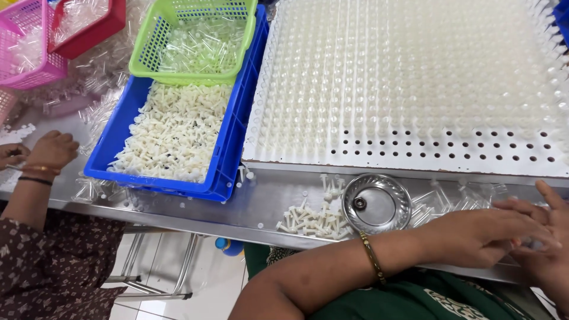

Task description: The person repeatedly picks small white cylindrical pieces from a blue bin and inserts them into clear plastic capsules, then places the filled capsules into a perforated tray. The process is continuous and repetitive, with the person handling each capsule individually.

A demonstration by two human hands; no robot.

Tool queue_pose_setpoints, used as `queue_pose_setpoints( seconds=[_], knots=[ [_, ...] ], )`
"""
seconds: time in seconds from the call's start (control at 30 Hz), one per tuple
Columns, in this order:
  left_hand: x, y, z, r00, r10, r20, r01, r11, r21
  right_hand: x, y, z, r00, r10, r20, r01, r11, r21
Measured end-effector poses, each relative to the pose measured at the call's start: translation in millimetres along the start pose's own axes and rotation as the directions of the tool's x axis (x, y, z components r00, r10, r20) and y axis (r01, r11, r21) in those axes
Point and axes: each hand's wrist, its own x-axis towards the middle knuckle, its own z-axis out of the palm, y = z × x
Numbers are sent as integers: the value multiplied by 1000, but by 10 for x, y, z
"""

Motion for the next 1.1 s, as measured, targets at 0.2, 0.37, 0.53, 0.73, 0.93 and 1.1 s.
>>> queue_pose_setpoints(
  seconds=[0.2, 0.37, 0.53, 0.73, 0.93, 1.1],
  knots=[
    [-214, 511, -821, 992, -124, -39, 129, 968, 217, -106, -860, 91, 982, 191, -5, -176, 890, -421],
    [-1147, 1089, -1847, 813, -396, -426, 510, 838, 194, -141, -721, 99, 923, -382, -46, 316, 820, -477],
    [-1946, 1200, -1833, 805, -383, -453, 592, 582, 558, -86, -1173, 263, 873, -473, 120, 458, 711, -533],
    [-2025, 1203, -1713, 702, -469, -536, 710, 400, 580, 132, -1344, 604, 750, -533, 391, 650, 486, -584],
    [-2204, 969, -1779, 674, -404, -619, 737, 301, 606, 160, -1326, 526, 830, -393, 396, 550, 454, -701],
    [-2302, 956, -1841, 657, -268, -704, 743, 390, 545, 78, -1438, 502, 865, -396, 309, 477, 455, -752]
  ],
)
